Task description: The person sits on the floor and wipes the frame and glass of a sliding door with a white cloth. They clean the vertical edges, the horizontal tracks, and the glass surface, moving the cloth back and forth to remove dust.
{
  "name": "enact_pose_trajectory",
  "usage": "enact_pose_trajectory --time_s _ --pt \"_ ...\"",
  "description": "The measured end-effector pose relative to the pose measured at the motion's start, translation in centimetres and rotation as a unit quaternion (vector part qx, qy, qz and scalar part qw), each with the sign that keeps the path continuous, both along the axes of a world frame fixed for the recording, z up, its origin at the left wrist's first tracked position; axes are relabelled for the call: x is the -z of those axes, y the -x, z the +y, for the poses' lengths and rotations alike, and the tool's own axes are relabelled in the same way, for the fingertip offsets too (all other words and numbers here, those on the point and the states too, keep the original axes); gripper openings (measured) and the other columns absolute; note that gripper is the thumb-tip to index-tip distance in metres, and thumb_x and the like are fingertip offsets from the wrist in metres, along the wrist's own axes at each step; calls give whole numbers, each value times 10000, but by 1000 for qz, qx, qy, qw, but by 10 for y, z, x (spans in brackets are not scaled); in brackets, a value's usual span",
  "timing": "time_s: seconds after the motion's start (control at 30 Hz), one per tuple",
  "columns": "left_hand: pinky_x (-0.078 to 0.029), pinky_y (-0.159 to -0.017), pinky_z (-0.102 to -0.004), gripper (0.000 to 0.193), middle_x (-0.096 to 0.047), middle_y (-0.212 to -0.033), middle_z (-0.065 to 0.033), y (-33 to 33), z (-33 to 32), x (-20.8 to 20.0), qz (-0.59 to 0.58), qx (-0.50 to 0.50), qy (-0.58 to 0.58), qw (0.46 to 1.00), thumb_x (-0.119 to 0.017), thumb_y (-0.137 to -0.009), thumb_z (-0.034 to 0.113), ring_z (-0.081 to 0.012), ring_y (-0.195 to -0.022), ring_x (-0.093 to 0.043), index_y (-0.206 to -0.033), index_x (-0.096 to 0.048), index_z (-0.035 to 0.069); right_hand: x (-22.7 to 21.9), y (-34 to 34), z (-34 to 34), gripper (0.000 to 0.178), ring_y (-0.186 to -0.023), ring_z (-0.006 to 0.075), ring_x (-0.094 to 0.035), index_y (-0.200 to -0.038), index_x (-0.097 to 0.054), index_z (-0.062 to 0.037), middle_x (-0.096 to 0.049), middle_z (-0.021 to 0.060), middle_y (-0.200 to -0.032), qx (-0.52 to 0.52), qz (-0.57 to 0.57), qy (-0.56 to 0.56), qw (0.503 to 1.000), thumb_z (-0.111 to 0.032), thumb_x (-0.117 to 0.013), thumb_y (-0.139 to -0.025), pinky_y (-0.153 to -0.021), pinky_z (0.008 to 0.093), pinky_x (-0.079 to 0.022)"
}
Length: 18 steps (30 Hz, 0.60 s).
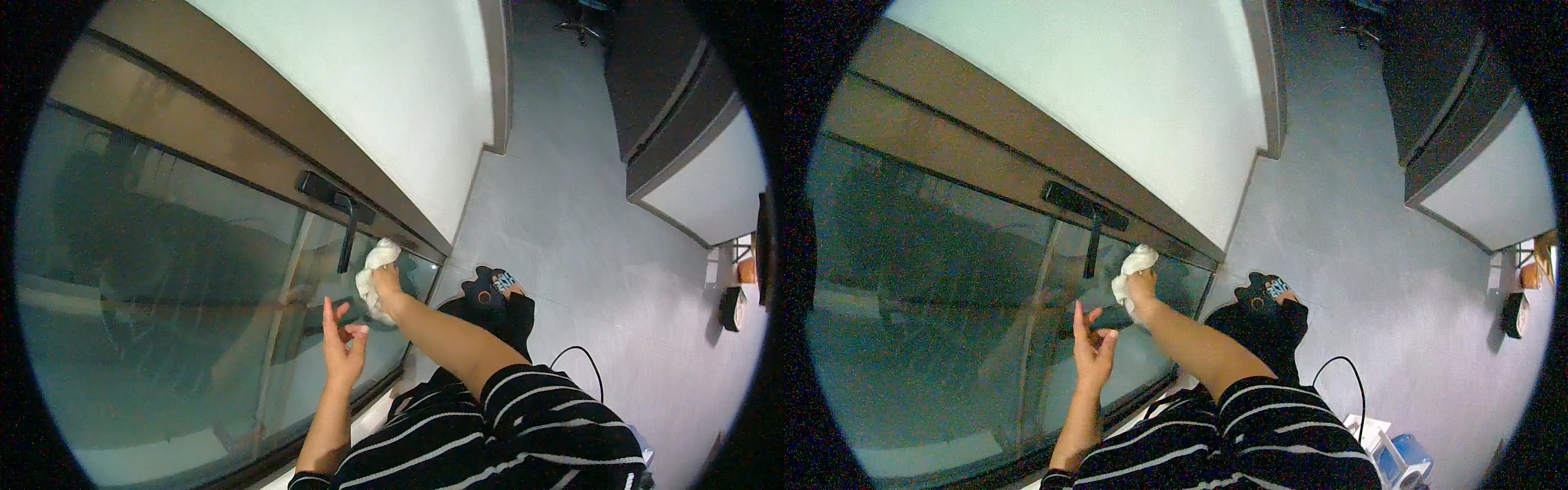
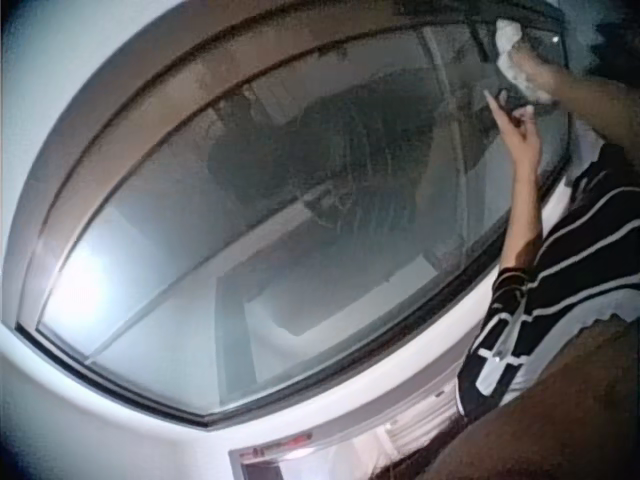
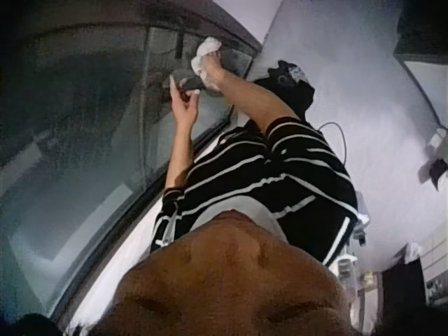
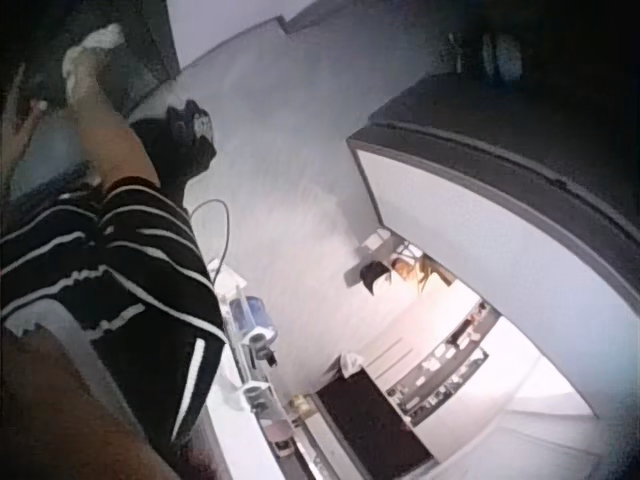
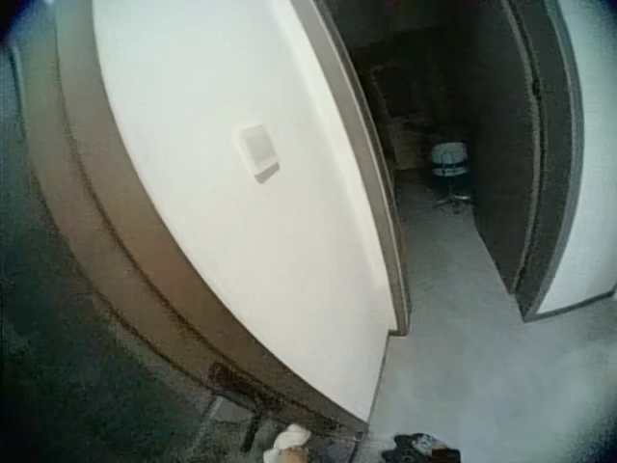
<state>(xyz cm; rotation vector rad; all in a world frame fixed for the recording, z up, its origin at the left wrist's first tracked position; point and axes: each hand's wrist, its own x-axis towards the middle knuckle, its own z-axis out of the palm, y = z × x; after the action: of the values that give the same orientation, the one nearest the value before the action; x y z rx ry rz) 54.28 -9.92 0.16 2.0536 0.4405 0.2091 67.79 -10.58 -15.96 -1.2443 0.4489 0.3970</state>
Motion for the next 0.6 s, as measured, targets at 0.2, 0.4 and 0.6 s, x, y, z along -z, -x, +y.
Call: enact_pose_trajectory --time_s 0.2,0.4,0.6 --pt "-401 -967 -369 761 -394 -1421 -152 8 1 25 44 -69 77 994 -586 -926 315 -245 -1168 -479 -1512 -144 115 -72 24 -71 292 -776 262 -649 -1081 -589 -35 -644 106 -986 47 240 -368 897 -232 -444 -922 -654 436 -530" --pt "-401 -986 -497 572 -530 -1314 -91 -20 -19 36 58 -17 663 746 -474 -929 551 -311 -1197 -500 -1331 -476 143 -85 79 -125 542 -1182 309 -493 -1310 -477 -15 -522 160 -1250 -214 -351 250 877 -208 -623 -825 -1019 398 -372" --pt "-424 -1002 -394 514 -544 -1289 -96 -32 -39 24 49 -28 496 866 -527 -949 394 -256 -1178 -525 -1345 -445 77 -88 58 -156 571 -1246 278 -446 -1274 -511 -26 -506 145 -1284 -226 -315 -79 919 -48 -629 -716 -1064 366 -323"
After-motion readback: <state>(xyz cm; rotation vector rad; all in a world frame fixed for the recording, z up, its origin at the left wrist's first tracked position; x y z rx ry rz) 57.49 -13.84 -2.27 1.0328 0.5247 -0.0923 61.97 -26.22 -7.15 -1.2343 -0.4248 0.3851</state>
